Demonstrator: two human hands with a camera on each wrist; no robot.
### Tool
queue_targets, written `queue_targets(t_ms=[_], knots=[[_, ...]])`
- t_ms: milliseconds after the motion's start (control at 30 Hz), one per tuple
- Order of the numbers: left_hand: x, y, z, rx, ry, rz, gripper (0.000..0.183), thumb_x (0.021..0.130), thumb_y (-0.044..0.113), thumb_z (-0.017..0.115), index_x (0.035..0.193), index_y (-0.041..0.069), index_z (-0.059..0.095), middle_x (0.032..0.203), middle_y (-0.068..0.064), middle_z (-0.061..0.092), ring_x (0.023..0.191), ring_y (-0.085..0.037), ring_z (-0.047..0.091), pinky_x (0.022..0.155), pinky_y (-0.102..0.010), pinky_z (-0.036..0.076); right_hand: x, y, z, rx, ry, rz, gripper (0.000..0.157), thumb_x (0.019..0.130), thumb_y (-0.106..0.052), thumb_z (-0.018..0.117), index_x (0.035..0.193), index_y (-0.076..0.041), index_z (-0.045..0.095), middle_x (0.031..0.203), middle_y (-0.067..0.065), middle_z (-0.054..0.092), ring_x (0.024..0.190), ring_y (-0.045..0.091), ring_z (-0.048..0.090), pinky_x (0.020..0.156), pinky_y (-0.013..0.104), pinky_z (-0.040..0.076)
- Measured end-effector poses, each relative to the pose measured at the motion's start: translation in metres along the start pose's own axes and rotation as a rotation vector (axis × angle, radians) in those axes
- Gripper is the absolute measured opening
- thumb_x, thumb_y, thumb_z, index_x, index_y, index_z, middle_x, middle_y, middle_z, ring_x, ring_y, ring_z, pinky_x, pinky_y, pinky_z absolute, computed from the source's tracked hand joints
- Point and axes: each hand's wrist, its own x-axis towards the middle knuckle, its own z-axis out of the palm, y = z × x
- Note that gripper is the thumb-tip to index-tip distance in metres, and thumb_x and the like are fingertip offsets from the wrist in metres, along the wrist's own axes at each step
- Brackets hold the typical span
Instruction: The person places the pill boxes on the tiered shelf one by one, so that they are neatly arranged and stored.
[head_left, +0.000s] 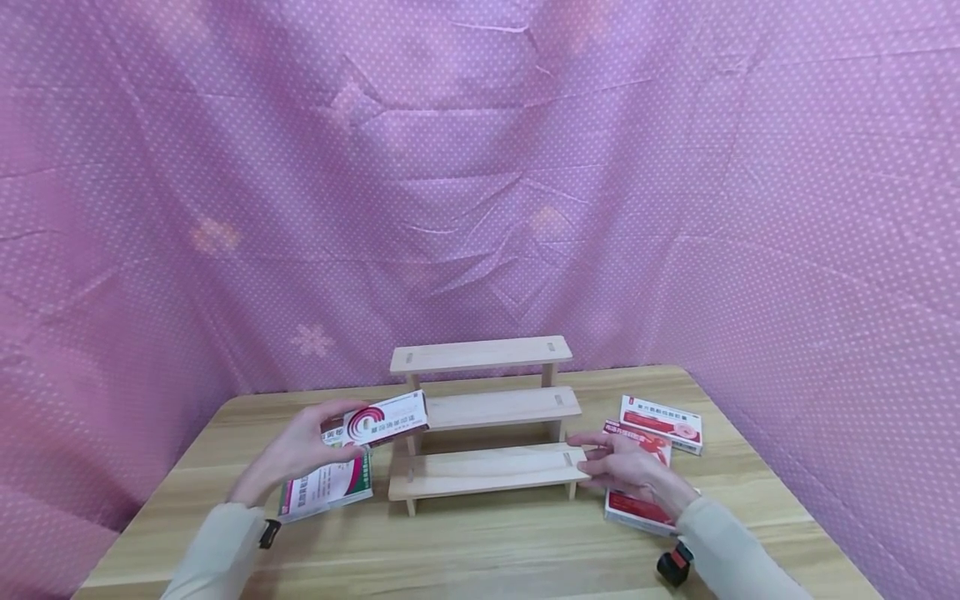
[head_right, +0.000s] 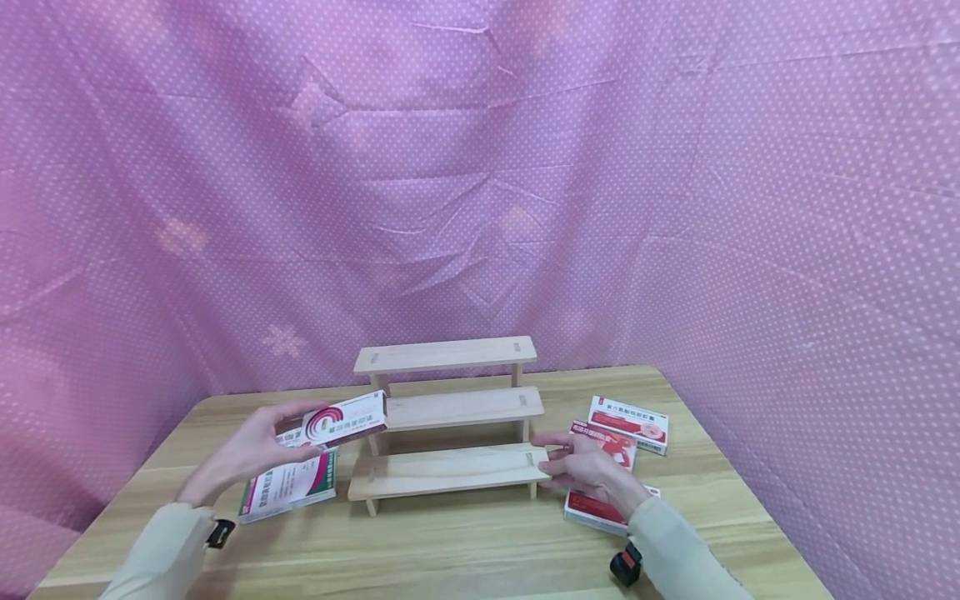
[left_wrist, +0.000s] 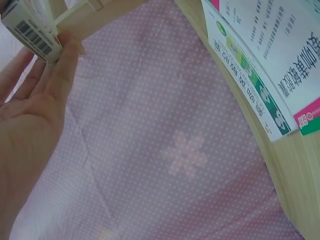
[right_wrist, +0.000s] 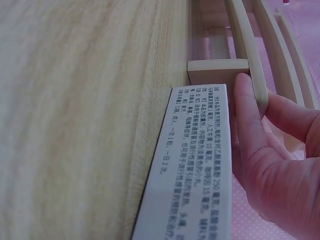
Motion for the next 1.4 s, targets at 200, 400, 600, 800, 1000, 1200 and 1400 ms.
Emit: queue_targets(t_ms=[200,400,600,800,1000,1200,1400], knots=[[0.007,0.004,0.003,-0.003,0.015,-0.040,0.074,0.074,0.034,0.085,0.138,0.015,0.055,0.113,-0.005,0.068,0.097,-0.019,0.061,0.081,-0.036,0.051,0.000,-0.001,0.000,0.008,0.007,-0.003,0.057,0.090,0.000,0.063,0.144,0.002,0.043,0.116,0.018,0.060,0.099,0.023,0.067,0.093,0.043,0.057],[0.013,0.009,0.009,-0.082,0.044,-0.060,0.074,0.073,0.032,0.086,0.139,0.020,0.054,0.116,-0.006,0.064,0.099,-0.022,0.059,0.078,-0.029,0.051,0.000,0.000,0.001,0.013,0.009,-0.001,0.056,0.090,0.000,0.063,0.143,0.001,0.044,0.117,0.018,0.058,0.099,0.023,0.067,0.093,0.043,0.058],[0.027,0.018,0.014,-0.198,0.024,-0.098,0.074,0.073,0.029,0.086,0.139,0.019,0.054,0.119,-0.010,0.061,0.105,-0.026,0.057,0.079,-0.029,0.052,-0.001,-0.001,0.000,0.004,0.023,-0.005,0.057,0.089,-0.001,0.065,0.143,0.001,0.045,0.116,0.018,0.059,0.098,0.023,0.067,0.092,0.042,0.058],[0.043,0.028,0.018,-0.233,-0.002,-0.084,0.070,0.072,0.023,0.086,0.135,0.018,0.056,0.123,-0.010,0.057,0.100,-0.025,0.054,0.078,-0.029,0.051,0.001,-0.001,0.000,0.006,0.022,0.004,0.058,0.089,-0.002,0.065,0.143,0.001,0.044,0.115,0.017,0.059,0.098,0.023,0.067,0.093,0.043,0.058],[0.057,0.042,0.024,-0.235,-0.031,-0.061,0.072,0.072,0.026,0.087,0.137,0.019,0.055,0.126,-0.006,0.055,0.107,-0.026,0.055,0.088,-0.035,0.050,0.000,-0.001,0.001,-0.005,0.026,0.003,0.058,0.089,-0.001,0.066,0.143,0.001,0.045,0.113,0.017,0.060,0.097,0.023,0.067,0.091,0.042,0.058],[0.073,0.053,0.032,-0.242,-0.017,0.009,0.076,0.071,0.021,0.087,0.139,0.011,0.053,0.133,-0.009,0.059,0.114,-0.027,0.059,0.098,-0.046,0.051,-0.001,-0.001,0.000,0.007,-0.003,-0.020,0.059,0.090,-0.001,0.065,0.144,0.003,0.042,0.113,0.016,0.059,0.098,0.022,0.066,0.091,0.040,0.059],[0.089,0.061,0.038,-0.252,0.013,0.029,0.075,0.070,0.021,0.088,0.136,0.006,0.056,0.127,-0.012,0.063,0.104,-0.023,0.062,0.094,-0.045,0.054,-0.001,0.001,-0.001,0.022,-0.024,-0.022,0.057,0.091,-0.002,0.064,0.144,0.003,0.043,0.110,0.013,0.058,0.098,0.021,0.064,0.090,0.039,0.059]])
